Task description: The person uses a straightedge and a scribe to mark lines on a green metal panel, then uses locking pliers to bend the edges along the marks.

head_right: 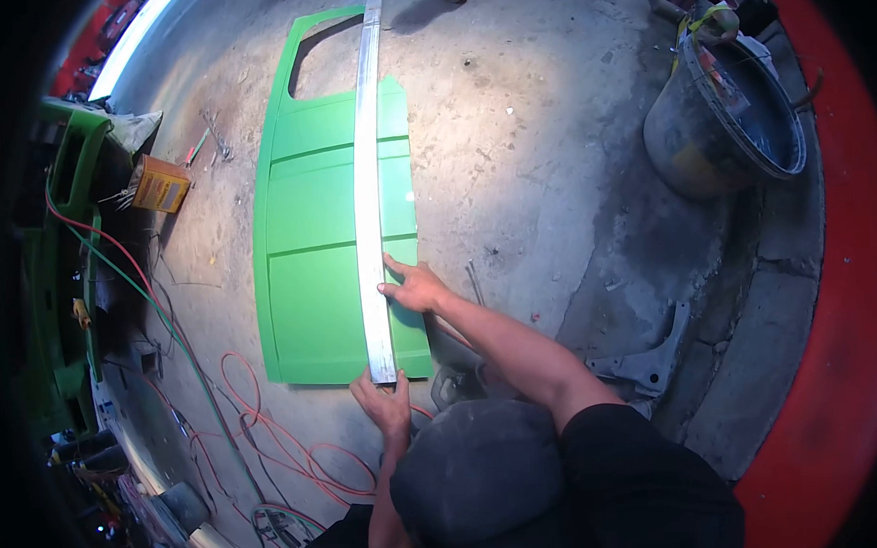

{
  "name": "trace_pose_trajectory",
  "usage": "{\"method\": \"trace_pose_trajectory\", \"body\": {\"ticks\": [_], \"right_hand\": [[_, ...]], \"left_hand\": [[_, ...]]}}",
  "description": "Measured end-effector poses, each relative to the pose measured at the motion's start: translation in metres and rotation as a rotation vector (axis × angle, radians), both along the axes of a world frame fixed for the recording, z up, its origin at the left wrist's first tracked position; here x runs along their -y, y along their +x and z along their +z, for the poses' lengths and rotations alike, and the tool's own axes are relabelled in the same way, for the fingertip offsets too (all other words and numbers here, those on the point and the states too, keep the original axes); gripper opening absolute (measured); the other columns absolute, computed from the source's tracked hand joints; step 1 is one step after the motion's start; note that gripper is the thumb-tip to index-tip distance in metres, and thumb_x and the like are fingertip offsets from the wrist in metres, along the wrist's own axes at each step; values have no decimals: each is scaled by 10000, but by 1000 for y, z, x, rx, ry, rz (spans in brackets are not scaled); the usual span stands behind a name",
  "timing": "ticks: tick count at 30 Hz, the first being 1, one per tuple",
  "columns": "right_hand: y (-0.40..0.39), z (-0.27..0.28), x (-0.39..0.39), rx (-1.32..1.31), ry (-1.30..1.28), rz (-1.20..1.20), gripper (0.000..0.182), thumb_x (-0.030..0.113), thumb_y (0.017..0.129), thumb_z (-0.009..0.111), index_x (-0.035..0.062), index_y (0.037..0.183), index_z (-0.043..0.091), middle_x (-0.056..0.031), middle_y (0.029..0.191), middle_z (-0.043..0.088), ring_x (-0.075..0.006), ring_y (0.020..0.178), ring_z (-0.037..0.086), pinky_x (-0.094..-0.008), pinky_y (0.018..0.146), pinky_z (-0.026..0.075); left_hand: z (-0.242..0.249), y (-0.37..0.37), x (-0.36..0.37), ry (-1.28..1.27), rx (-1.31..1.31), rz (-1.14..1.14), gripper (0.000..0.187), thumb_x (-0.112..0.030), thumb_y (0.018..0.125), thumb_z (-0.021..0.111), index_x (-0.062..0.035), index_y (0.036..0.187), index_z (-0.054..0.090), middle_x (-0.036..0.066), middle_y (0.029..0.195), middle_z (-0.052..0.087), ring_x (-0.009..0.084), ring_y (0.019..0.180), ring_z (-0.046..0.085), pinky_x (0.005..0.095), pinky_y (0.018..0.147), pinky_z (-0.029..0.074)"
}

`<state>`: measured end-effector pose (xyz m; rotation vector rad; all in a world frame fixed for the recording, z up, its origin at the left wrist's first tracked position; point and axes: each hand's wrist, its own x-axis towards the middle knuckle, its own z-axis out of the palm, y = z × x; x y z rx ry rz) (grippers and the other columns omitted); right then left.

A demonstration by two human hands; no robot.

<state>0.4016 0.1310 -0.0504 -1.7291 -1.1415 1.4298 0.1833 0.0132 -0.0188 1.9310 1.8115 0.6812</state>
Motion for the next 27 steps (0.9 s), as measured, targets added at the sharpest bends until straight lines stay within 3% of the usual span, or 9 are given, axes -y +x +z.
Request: {"method": "trace_pose_trajectory", "body": {"ticks": [4, 6, 22, 24, 27], "right_hand": [[0, 1, -1, 7, 44, -7, 789, 447, 891, 676, 140, 1542, 353, -297, 1421, 501, -404, 1351, 472, -397, 1168, 343], [1, 6, -1, -3, -15, 5, 756, 375, 910, 675, 102, 1536, 352, -283, 1457, 474, -372, 1398, 427, -395, 1194, 306], [1, 8, -1, 3, -42, 16, 755, 376, 915, 663, 121, 1546, 337, -281, 1463, 468, -372, 1394, 433, -399, 1188, 318], [0, 5, -1, 11, -6, 2, 787, 457, 900, 668, 162, 1551, 338, -279, 1438, 493, -396, 1360, 464, -401, 1161, 354], [0, 4, -1, 27, -26, 8, 795, 462, 897, 671, 157, 1551, 338, -273, 1441, 493, -394, 1361, 464, -399, 1160, 355]], "left_hand": [[-3, -3, 0, 32, -57, -21, 649, -124, 708, 843, 39, 1247, 521, 239, 1145, 499, 423, 1102, 502, 499, 960, 427], [-6, -4, 0, 44, -63, -19, 648, -128, 705, 845, 41, 1243, 524, 240, 1142, 501, 424, 1101, 503, 502, 962, 426], [-7, -4, 1, 24, -62, 4, 630, -131, 714, 845, 44, 1234, 535, 233, 1151, 499, 416, 1099, 513, 490, 964, 436], [-6, -4, 1, 33, -69, 4, 629, -128, 714, 844, 44, 1234, 534, 233, 1149, 499, 416, 1098, 514, 488, 964, 436], [-6, -4, 0, 39, -75, 5, 626, -148, 712, 847, 31, 1227, 540, 231, 1150, 496, 413, 1099, 509, 495, 952, 447]]}}
